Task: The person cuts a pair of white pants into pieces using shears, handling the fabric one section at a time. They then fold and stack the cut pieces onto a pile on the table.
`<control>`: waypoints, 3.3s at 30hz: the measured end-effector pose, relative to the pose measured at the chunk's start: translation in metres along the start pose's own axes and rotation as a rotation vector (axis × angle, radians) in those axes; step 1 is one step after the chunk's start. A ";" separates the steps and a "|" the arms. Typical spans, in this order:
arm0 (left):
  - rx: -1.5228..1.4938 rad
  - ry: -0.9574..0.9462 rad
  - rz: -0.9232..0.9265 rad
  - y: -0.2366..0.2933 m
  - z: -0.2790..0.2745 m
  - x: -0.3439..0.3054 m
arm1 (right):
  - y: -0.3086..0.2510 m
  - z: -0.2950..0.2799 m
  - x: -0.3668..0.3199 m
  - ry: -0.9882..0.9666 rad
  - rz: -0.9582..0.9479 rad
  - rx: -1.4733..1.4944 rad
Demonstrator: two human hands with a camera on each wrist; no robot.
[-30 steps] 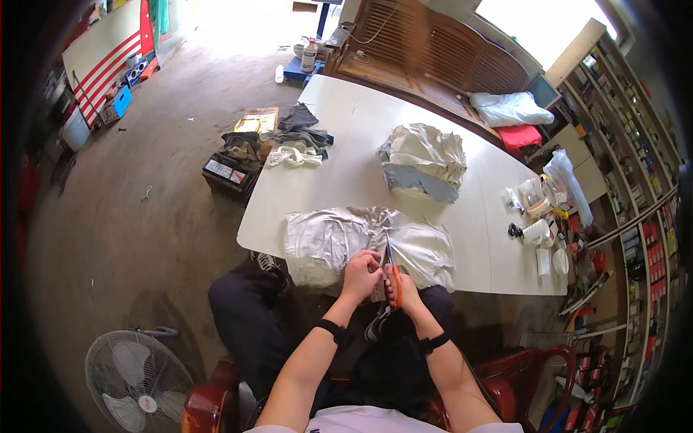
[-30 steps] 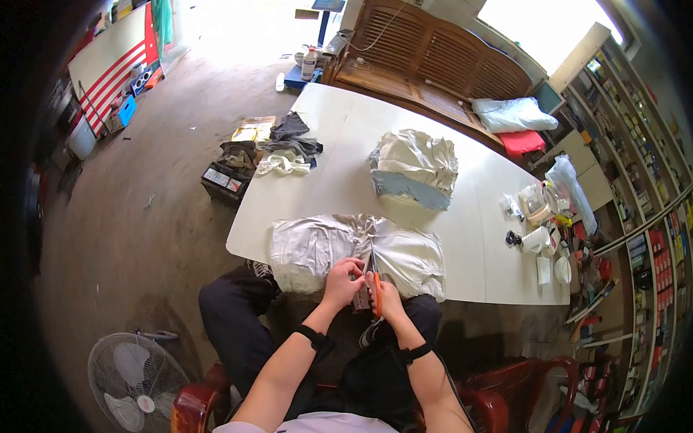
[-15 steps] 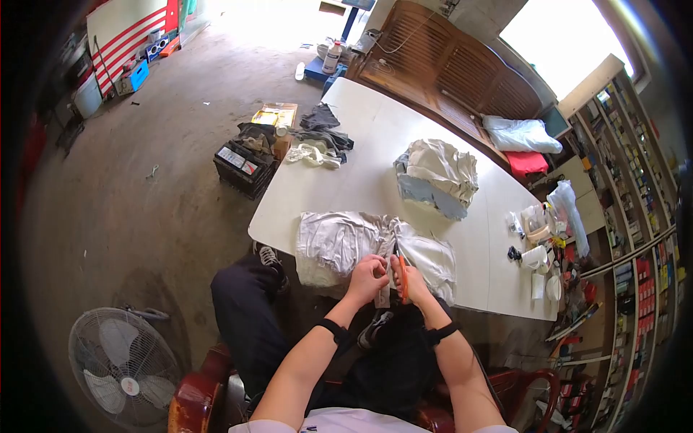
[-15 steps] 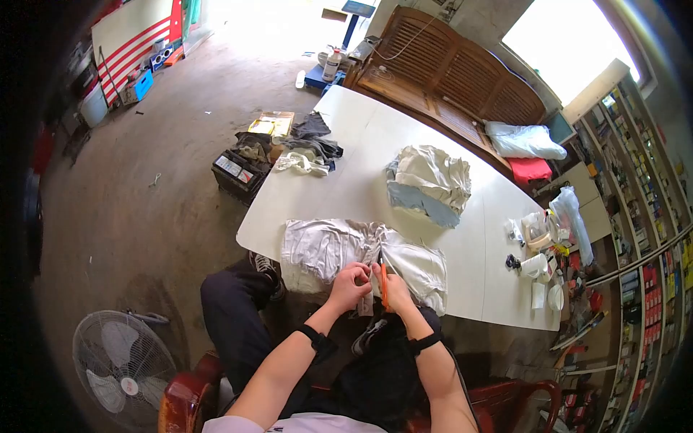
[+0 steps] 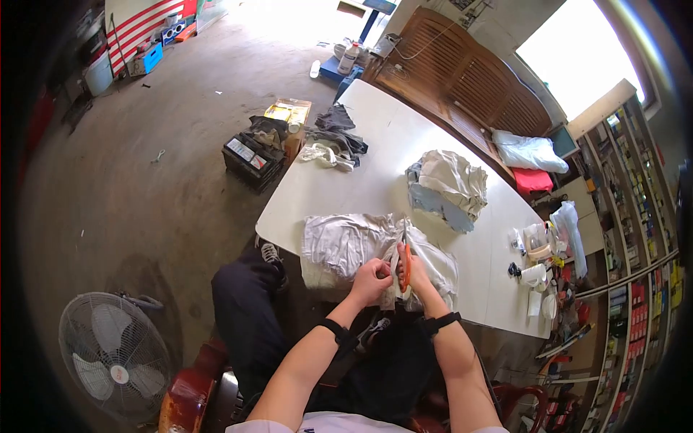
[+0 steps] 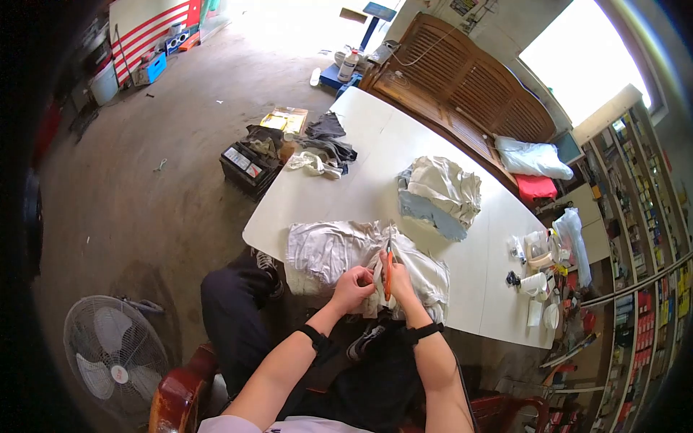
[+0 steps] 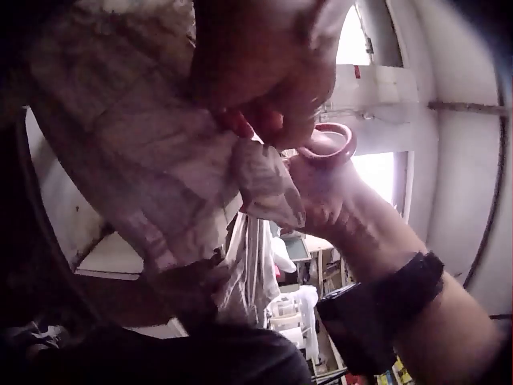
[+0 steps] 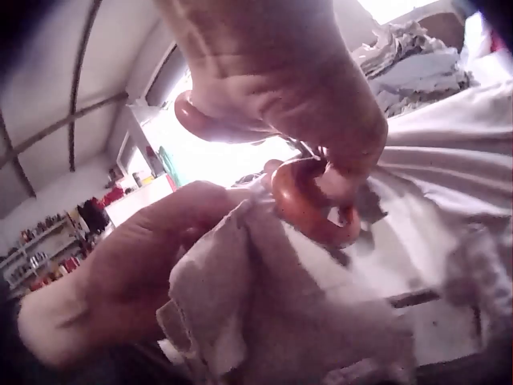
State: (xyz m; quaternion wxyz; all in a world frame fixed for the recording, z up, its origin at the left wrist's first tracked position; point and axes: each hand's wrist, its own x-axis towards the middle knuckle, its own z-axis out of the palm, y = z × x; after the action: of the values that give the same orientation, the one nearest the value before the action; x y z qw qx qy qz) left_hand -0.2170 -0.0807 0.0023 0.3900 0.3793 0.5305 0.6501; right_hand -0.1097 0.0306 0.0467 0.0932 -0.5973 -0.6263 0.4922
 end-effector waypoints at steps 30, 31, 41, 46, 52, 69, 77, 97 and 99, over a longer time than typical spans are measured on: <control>-0.149 0.104 -0.093 -0.007 0.000 0.013 | -0.027 0.005 0.050 0.007 0.006 0.062; -0.148 0.106 -0.091 -0.006 0.000 0.012 | -0.030 0.006 0.048 -0.039 0.052 0.131; -0.119 0.089 -0.077 -0.001 -0.005 0.011 | -0.036 -0.005 0.102 -0.008 0.074 0.392; -0.113 0.084 -0.087 -0.003 -0.006 0.009 | -0.082 -0.040 0.133 0.067 0.019 0.676; -0.194 0.048 -0.162 -0.005 -0.003 0.012 | -0.071 -0.029 0.030 -0.078 -0.026 0.463; -1.150 0.009 -0.323 0.076 -0.035 0.029 | 0.023 -0.065 -0.150 0.198 -0.195 0.966; -0.075 0.303 -0.401 0.028 -0.058 -0.018 | 0.081 -0.043 -0.104 0.285 -0.069 0.507; 0.818 -0.404 0.484 0.066 -0.015 -0.045 | 0.071 -0.022 -0.180 0.020 -0.030 1.104; 0.890 -0.536 0.569 0.062 0.011 -0.057 | 0.078 -0.010 -0.199 -0.057 0.064 1.228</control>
State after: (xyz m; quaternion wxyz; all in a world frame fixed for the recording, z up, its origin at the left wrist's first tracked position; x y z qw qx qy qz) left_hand -0.1901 -0.1366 0.0601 0.1239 0.7848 0.5126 0.3255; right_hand 0.0019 -0.1465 0.0888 0.3885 -0.4396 -0.2127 0.7814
